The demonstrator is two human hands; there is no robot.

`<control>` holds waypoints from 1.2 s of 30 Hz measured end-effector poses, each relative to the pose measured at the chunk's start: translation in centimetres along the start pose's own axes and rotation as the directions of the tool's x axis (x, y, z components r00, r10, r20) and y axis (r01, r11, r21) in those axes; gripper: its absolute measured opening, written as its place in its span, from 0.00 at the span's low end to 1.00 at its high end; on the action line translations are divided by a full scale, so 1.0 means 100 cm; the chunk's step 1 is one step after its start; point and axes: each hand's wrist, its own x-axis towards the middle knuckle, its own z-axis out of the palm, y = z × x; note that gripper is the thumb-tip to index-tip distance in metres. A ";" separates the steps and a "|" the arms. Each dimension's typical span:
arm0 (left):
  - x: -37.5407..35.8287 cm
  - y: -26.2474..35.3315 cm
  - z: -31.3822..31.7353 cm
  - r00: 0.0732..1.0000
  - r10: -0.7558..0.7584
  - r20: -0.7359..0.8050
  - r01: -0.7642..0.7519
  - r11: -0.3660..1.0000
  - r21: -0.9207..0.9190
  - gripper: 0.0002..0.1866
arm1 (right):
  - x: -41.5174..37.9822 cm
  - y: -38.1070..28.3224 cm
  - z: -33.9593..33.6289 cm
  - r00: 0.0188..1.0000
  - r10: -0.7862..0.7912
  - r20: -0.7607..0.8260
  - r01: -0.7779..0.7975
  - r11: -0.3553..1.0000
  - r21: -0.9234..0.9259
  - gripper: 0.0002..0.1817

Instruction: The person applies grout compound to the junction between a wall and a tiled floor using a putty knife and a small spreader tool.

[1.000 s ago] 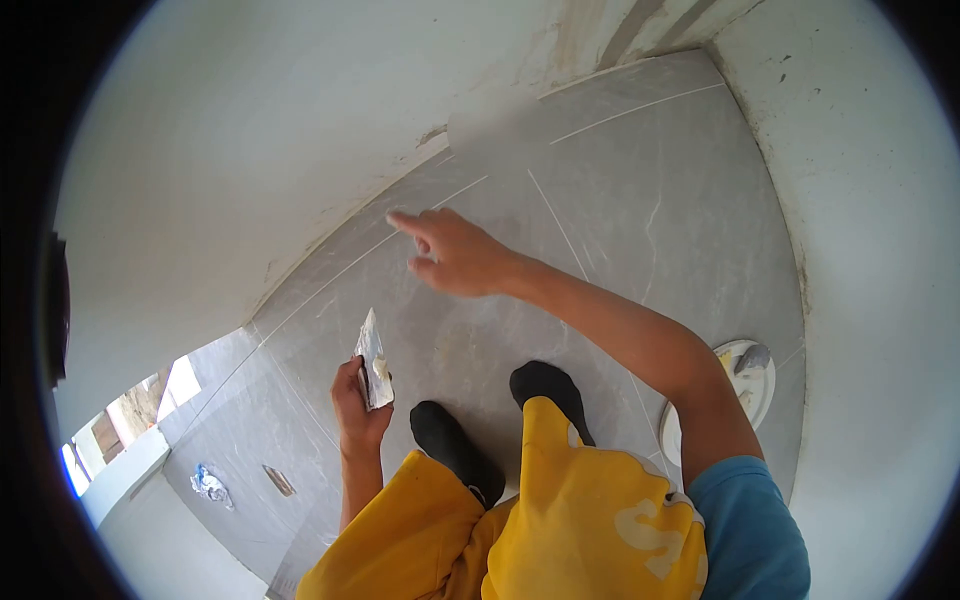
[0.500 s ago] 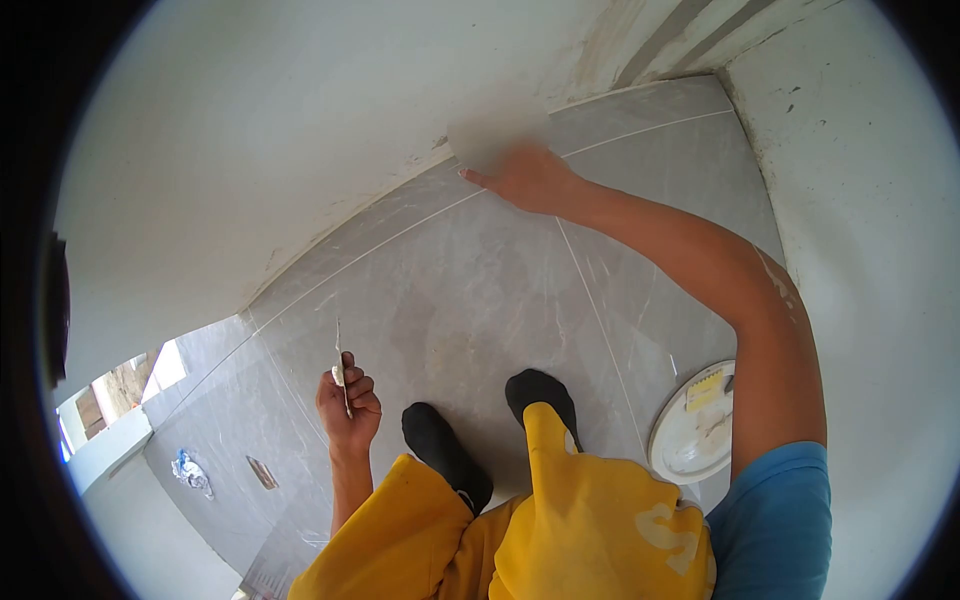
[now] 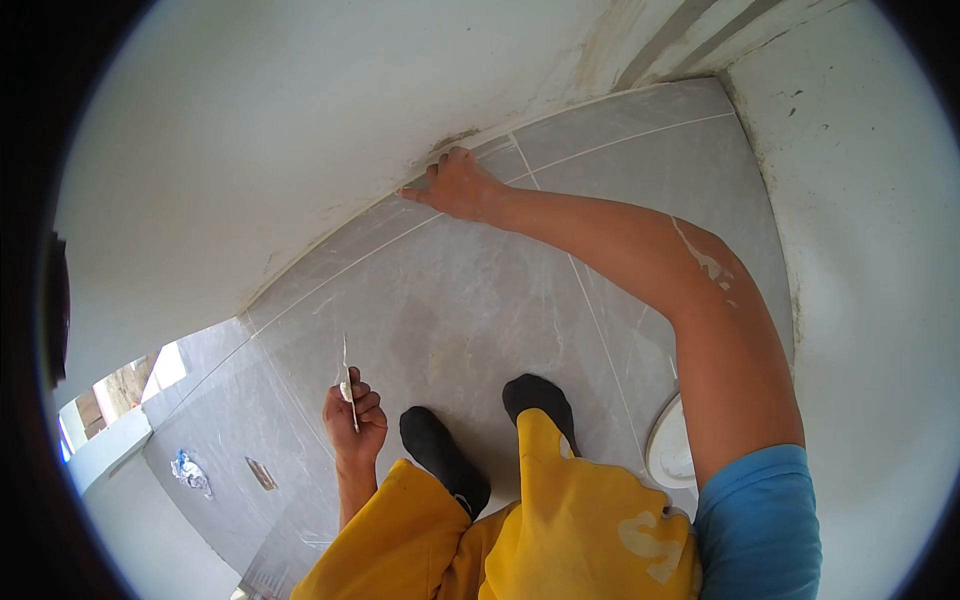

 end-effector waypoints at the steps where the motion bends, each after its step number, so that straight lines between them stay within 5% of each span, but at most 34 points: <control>1: 0.000 0.000 -0.001 1.000 -0.005 0.010 0.005 1.000 -0.002 0.06 | 0.005 -0.004 0.000 1.000 0.005 -0.016 -0.005 1.000 0.004 0.38; 11: -0.002 0.002 -0.002 0.999 0.013 -0.036 -0.013 1.000 0.000 0.06 | 0.006 0.010 0.014 0.997 0.023 0.076 -0.023 1.000 0.000 0.40; 17: 0.002 0.000 -0.015 0.996 0.008 0.087 -0.007 1.000 -0.010 0.13 | -0.041 0.060 0.057 0.997 0.072 -0.040 -0.075 0.994 -0.081 0.41; 20: 0.002 0.001 -0.009 1.000 0.005 0.015 -0.004 1.000 -0.014 0.07 | -0.071 0.089 0.062 0.993 0.109 0.042 -0.107 0.993 -0.056 0.41; 29: -0.004 -0.005 0.013 0.997 0.069 0.018 -0.071 0.995 0.069 0.07 | -0.163 0.170 0.105 0.991 0.131 -0.017 -0.128 0.922 -0.365 0.38; 31: -0.006 -0.008 0.018 0.995 0.073 0.068 -0.081 0.990 0.120 0.08 | -0.183 0.177 0.093 0.871 0.346 0.349 -0.128 0.845 -0.519 0.34; 32: -0.005 -0.010 0.021 0.991 0.073 0.113 -0.091 0.982 0.163 0.08 | -0.189 0.176 0.089 0.870 0.357 0.341 -0.141 0.842 -0.521 0.34; 34: 0.001 -0.016 0.035 0.987 0.031 0.157 -0.067 0.971 0.231 0.08 | -0.203 0.163 0.072 0.779 0.436 0.451 -0.365 0.900 -0.240 0.31; 36: 0.004 -0.037 0.076 0.993 0.117 0.007 -0.112 0.933 0.341 0.08 | -0.220 0.121 0.045 0.866 0.474 0.161 -0.497 0.852 0.164 0.32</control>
